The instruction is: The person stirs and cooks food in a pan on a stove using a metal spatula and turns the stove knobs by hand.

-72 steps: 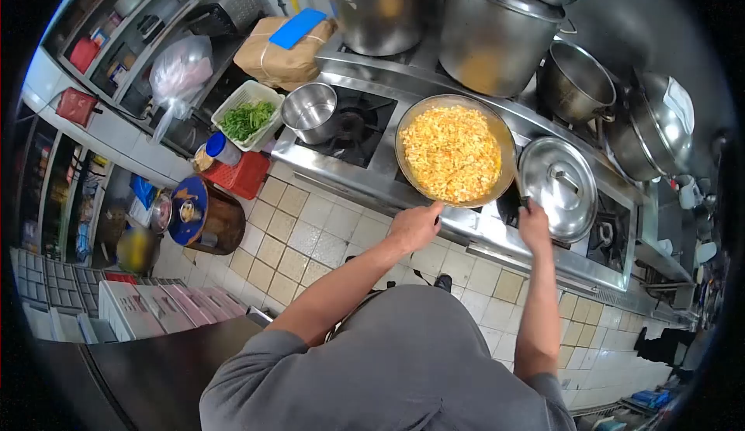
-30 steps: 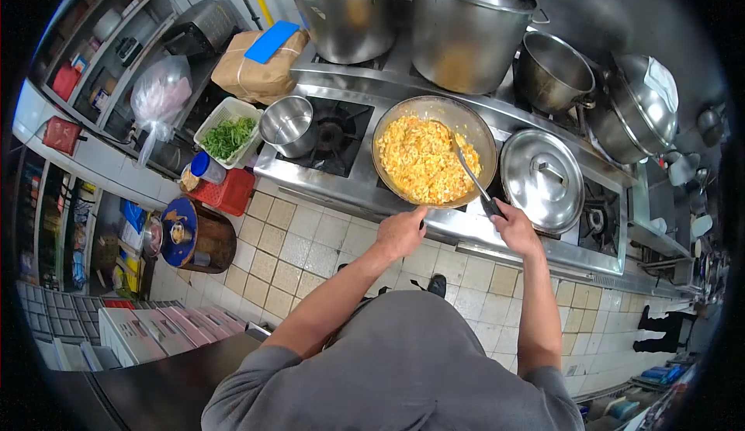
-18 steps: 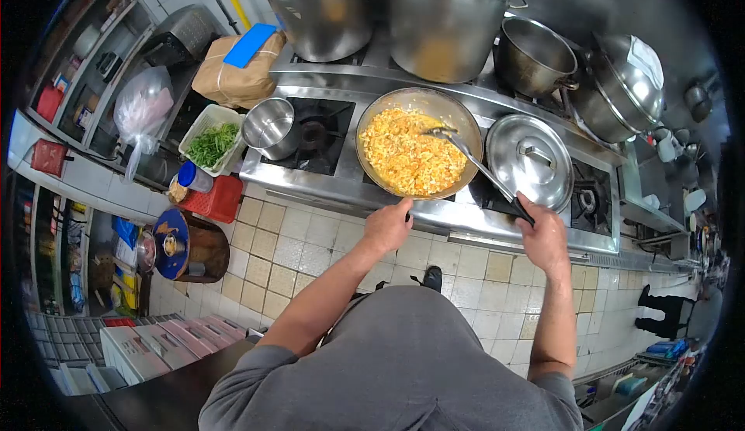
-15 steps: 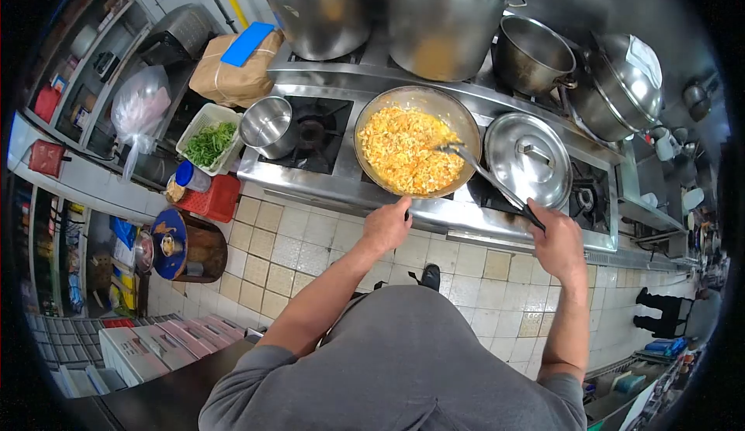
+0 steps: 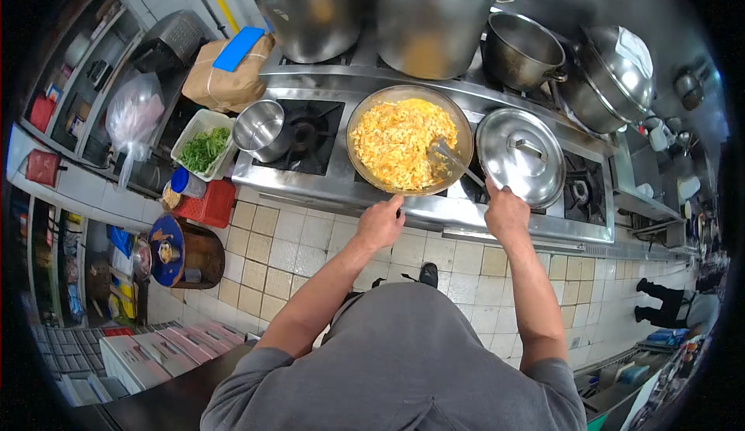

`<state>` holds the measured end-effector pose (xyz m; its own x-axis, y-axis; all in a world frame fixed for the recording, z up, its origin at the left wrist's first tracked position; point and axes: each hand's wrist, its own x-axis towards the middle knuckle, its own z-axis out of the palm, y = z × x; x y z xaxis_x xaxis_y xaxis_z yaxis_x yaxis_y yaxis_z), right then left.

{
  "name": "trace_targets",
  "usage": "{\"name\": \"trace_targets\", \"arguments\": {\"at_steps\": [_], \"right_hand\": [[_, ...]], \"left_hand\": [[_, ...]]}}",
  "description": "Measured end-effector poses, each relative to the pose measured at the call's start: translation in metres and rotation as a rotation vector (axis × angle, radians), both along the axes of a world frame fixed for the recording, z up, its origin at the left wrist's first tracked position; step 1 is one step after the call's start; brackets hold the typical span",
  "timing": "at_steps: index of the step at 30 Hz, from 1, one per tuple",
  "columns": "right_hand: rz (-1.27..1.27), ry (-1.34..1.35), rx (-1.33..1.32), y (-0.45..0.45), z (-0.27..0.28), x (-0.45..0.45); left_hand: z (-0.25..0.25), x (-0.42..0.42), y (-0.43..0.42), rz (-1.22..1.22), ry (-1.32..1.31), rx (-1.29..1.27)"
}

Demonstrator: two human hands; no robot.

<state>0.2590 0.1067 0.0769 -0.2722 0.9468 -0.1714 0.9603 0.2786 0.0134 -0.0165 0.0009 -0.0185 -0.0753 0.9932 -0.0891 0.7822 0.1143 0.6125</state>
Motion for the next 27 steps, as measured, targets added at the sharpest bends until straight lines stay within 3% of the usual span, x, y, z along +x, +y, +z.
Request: {"name": "trace_targets", "arguments": {"at_steps": [6, 15, 19, 23, 27], "right_hand": [[-0.047, 0.187, 0.032, -0.003, -0.027, 0.023], [0.024, 0.197, -0.022, -0.049, 0.129, 0.059], [0.192, -0.007, -0.062, -0.050, 0.070, 0.034], [0.024, 0.005, -0.115, -0.028, -0.028, 0.009], [-0.079, 0.207, -0.102, -0.034, -0.008, 0.047]], "left_hand": [[-0.008, 0.004, 0.000, 0.063, 0.004, -0.011], [0.008, 0.008, -0.002, 0.081, 0.050, -0.003], [0.007, 0.007, -0.003, 0.066, 0.033, -0.006], [0.010, 0.005, -0.001, 0.049, 0.023, -0.021], [0.009, 0.005, -0.001, 0.053, 0.010, -0.044]]}}
